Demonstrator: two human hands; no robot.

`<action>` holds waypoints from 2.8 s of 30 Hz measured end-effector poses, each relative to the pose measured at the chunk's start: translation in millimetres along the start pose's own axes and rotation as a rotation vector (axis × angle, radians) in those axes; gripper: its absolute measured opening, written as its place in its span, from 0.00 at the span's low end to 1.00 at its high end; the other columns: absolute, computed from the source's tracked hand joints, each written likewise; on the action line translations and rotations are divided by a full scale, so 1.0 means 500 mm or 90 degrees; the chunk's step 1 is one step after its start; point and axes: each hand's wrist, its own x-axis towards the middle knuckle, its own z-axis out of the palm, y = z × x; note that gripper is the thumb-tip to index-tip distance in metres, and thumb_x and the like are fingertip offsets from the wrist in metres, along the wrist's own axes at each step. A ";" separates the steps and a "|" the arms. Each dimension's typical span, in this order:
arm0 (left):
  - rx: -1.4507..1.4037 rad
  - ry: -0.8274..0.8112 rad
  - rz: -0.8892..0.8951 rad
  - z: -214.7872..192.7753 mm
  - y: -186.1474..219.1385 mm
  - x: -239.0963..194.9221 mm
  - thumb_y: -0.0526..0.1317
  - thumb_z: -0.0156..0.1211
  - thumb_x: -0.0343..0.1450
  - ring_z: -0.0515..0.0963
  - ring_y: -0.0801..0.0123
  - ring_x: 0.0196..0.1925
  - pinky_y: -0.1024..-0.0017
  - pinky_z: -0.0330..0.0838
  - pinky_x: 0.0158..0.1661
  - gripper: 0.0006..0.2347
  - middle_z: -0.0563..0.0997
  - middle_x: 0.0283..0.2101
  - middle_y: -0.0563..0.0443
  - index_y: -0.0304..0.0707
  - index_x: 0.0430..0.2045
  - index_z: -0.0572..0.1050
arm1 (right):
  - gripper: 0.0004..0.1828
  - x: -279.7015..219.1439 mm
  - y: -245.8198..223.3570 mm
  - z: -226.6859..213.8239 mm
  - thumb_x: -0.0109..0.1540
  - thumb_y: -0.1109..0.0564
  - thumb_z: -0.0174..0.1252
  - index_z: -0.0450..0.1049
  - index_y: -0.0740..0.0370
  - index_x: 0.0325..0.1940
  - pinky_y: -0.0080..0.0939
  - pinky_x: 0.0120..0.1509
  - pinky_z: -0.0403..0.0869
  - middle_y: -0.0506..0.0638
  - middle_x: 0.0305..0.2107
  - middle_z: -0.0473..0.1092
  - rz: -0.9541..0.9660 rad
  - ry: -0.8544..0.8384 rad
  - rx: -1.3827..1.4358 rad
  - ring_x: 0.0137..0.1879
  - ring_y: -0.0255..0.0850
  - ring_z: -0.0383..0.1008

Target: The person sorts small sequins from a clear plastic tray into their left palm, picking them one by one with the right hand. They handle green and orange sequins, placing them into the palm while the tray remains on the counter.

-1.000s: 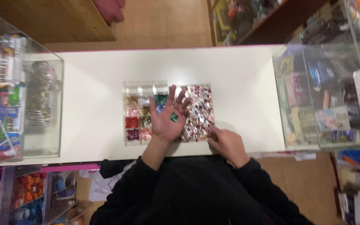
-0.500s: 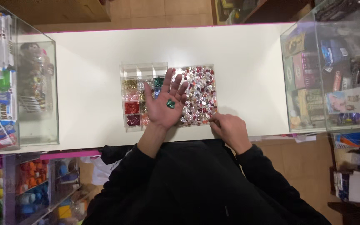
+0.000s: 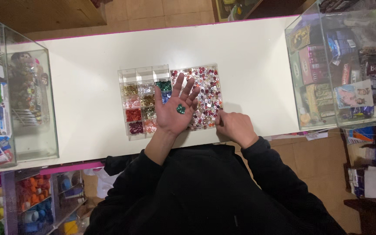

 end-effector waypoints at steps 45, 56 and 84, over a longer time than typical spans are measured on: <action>0.010 -0.036 0.005 -0.038 -0.033 0.002 0.76 0.46 0.80 0.84 0.44 0.73 0.50 0.85 0.66 0.39 0.79 0.78 0.41 0.55 0.83 0.68 | 0.09 -0.052 0.008 -0.020 0.71 0.48 0.71 0.83 0.49 0.52 0.55 0.58 0.82 0.50 0.38 0.84 0.005 0.032 0.095 0.53 0.55 0.87; 0.008 -0.033 0.008 -0.043 -0.024 -0.006 0.75 0.47 0.80 0.84 0.45 0.73 0.50 0.84 0.67 0.38 0.79 0.78 0.42 0.56 0.83 0.68 | 0.06 -0.062 -0.004 -0.027 0.72 0.49 0.68 0.82 0.47 0.53 0.53 0.59 0.81 0.49 0.40 0.84 -0.024 0.033 0.080 0.55 0.53 0.87; 0.021 -0.014 0.000 -0.044 -0.034 0.003 0.76 0.45 0.80 0.84 0.46 0.73 0.52 0.82 0.68 0.39 0.80 0.77 0.43 0.56 0.82 0.69 | 0.08 -0.051 -0.009 -0.088 0.70 0.51 0.72 0.86 0.55 0.49 0.53 0.54 0.83 0.55 0.35 0.83 -0.027 0.002 0.220 0.47 0.55 0.87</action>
